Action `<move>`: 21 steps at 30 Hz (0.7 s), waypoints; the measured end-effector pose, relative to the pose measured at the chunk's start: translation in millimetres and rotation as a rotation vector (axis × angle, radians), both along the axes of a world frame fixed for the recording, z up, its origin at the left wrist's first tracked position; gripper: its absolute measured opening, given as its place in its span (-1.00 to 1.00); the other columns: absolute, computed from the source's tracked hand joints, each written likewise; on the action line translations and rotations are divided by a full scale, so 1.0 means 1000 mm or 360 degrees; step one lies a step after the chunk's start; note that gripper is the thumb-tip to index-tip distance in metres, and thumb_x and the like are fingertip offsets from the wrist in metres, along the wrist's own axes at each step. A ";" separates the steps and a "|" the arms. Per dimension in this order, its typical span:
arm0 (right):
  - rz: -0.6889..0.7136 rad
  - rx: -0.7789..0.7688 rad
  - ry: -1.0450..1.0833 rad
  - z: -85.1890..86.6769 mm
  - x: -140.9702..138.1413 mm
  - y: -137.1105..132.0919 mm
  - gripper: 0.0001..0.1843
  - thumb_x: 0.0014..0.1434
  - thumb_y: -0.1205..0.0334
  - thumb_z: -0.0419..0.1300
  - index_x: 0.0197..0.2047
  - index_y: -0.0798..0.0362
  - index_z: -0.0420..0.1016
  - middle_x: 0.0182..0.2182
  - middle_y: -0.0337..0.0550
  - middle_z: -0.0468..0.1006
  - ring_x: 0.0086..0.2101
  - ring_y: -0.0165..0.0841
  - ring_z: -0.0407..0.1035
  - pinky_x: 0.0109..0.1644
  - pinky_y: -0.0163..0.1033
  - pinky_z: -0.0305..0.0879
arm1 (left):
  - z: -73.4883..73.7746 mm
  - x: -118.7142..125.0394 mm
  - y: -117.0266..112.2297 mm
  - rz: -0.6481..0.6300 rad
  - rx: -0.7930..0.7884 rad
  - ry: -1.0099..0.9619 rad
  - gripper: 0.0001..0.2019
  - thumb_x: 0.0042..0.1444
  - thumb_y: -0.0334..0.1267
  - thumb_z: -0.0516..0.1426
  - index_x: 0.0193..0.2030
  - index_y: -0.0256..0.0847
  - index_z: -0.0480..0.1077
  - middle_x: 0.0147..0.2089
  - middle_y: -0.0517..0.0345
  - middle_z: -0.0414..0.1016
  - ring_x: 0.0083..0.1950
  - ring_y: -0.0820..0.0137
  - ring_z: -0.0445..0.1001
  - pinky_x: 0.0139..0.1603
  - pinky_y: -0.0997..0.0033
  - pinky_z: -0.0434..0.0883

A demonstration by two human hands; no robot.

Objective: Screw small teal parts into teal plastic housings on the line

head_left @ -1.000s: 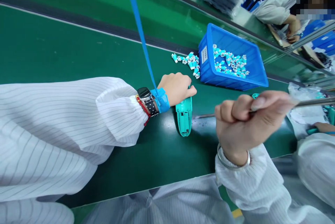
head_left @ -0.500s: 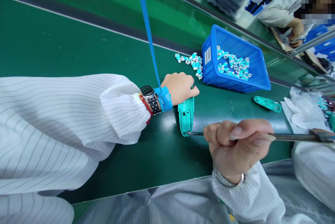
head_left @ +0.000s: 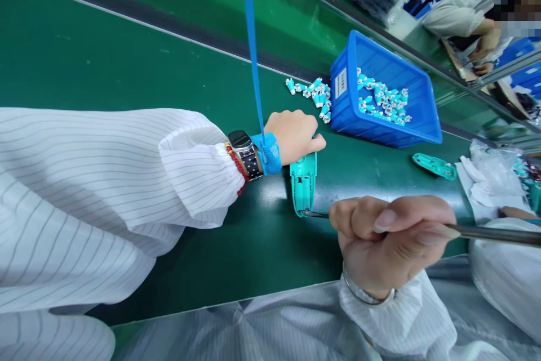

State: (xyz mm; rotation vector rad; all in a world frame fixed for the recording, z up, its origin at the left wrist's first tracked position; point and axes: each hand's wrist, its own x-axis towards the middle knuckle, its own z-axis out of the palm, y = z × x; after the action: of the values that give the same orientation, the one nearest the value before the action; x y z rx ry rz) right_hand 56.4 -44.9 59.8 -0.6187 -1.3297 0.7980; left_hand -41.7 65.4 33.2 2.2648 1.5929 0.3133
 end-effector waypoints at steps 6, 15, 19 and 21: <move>-0.0023 -0.0052 -0.0019 0.002 -0.005 0.001 -0.78 0.26 0.24 0.01 -0.40 0.13 0.30 -0.64 -0.42 -0.02 -0.73 -0.63 -0.11 -0.70 -0.48 -0.05 | 0.002 -0.001 -0.002 -0.0021 0.0060 -0.0036 -0.60 0.08 -0.13 -0.10 -0.26 -0.33 0.47 -0.26 -0.10 0.49 -0.21 0.11 0.44 -0.32 0.29 0.25; -0.0090 -0.0064 -0.0062 0.004 -0.008 0.007 -0.77 0.25 0.26 0.03 -0.45 0.10 0.28 -0.67 -0.44 -0.03 -0.75 -0.64 -0.14 -0.73 -0.49 -0.08 | 0.000 -0.002 -0.001 -0.0035 0.0060 -0.0108 -0.64 0.10 -0.14 -0.07 -0.30 -0.33 0.47 -0.24 -0.15 0.49 -0.24 0.16 0.43 -0.35 0.30 0.18; -0.0107 -0.0072 -0.0073 -0.001 -0.006 0.006 -0.75 0.26 0.23 0.02 -0.46 0.06 0.26 -0.68 -0.44 -0.06 -0.76 -0.63 -0.20 -0.75 -0.47 -0.11 | 0.002 -0.004 -0.003 -0.0062 0.0062 -0.0116 -0.61 0.09 -0.16 -0.09 -0.25 -0.36 0.47 -0.20 -0.21 0.48 -0.20 0.08 0.43 -0.35 0.27 0.19; -0.0070 -0.0008 -0.0133 -0.004 -0.006 0.005 -0.75 0.26 0.22 0.00 -0.46 0.04 0.25 -0.67 -0.43 -0.07 -0.76 -0.63 -0.21 -0.74 -0.46 -0.10 | 0.003 -0.004 -0.003 -0.0036 0.0029 -0.0091 -0.60 0.09 -0.14 -0.09 -0.21 -0.35 0.47 -0.16 -0.20 0.48 -0.16 0.06 0.42 -0.31 0.26 0.20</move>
State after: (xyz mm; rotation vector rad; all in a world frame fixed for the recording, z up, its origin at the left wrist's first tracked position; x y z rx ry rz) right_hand 50.0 -39.7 55.9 -0.6890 -1.3857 0.7468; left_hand -45.9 62.4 36.1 2.2650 1.5411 0.3845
